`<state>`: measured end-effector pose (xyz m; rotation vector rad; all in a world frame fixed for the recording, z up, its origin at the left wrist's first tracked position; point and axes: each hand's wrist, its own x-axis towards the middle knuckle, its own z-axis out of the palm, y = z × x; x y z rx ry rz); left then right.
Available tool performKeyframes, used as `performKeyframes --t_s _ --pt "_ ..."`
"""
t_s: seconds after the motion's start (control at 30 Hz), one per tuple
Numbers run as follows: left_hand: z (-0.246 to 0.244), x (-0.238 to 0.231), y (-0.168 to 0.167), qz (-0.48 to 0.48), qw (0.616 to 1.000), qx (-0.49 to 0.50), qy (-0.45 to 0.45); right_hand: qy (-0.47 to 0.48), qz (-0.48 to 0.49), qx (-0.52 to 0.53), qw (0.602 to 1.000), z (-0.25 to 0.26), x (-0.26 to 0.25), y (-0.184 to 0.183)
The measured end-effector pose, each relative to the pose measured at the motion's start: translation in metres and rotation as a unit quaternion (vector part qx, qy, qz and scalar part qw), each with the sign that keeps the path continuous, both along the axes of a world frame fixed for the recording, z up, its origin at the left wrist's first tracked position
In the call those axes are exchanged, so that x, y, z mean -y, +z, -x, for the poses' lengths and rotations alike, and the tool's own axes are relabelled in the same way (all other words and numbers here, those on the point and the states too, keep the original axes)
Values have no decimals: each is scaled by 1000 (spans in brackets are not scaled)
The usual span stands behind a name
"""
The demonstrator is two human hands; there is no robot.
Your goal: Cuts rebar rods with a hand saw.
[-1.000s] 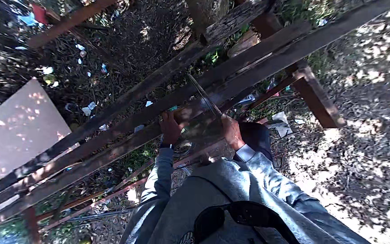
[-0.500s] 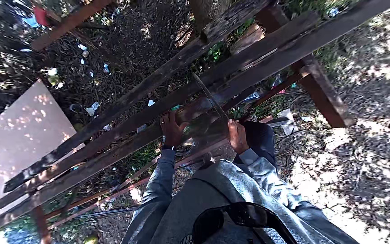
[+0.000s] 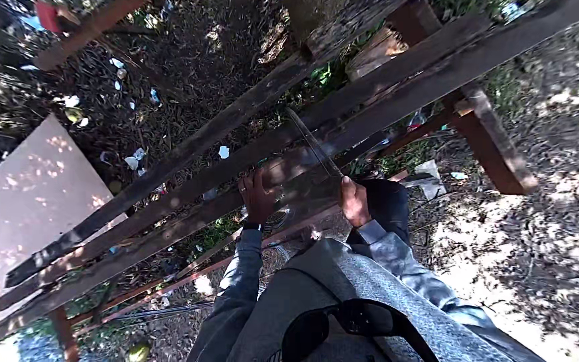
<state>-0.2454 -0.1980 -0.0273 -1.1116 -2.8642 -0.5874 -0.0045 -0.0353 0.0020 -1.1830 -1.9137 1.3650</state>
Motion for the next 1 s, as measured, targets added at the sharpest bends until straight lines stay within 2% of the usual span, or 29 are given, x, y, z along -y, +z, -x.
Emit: performKeyframes --t_s 0.07,0.2,0.37,0.47,0.63,0.73,0.83,0.93,1.0 --pt "-1 2 -1 2 1000 0 -1 34 0 62 997 26 -15 8" --pt "-1 4 0 22 1000 -6 2 76 -65 81 992 53 -28 8" --pt "7 4 11 49 999 22 -9 75 -49 71 994 50 -23 18" --pt "15 1 15 28 999 25 -4 67 -8 62 996 46 -20 13" --pt "12 -6 11 -16 1000 12 21 69 -23 70 995 45 -18 14" --pt "4 -8 6 -19 999 -8 41 74 -26 51 996 37 -15 6" --pt "2 -13 5 -27 998 -8 52 32 0 10 999 12 -1 -5" --pt "1 -14 3 -31 998 -4 58 6 -45 9 999 -30 24 -13" --pt "1 -15 1 -31 997 0 66 7 -72 6 997 -41 30 -8"
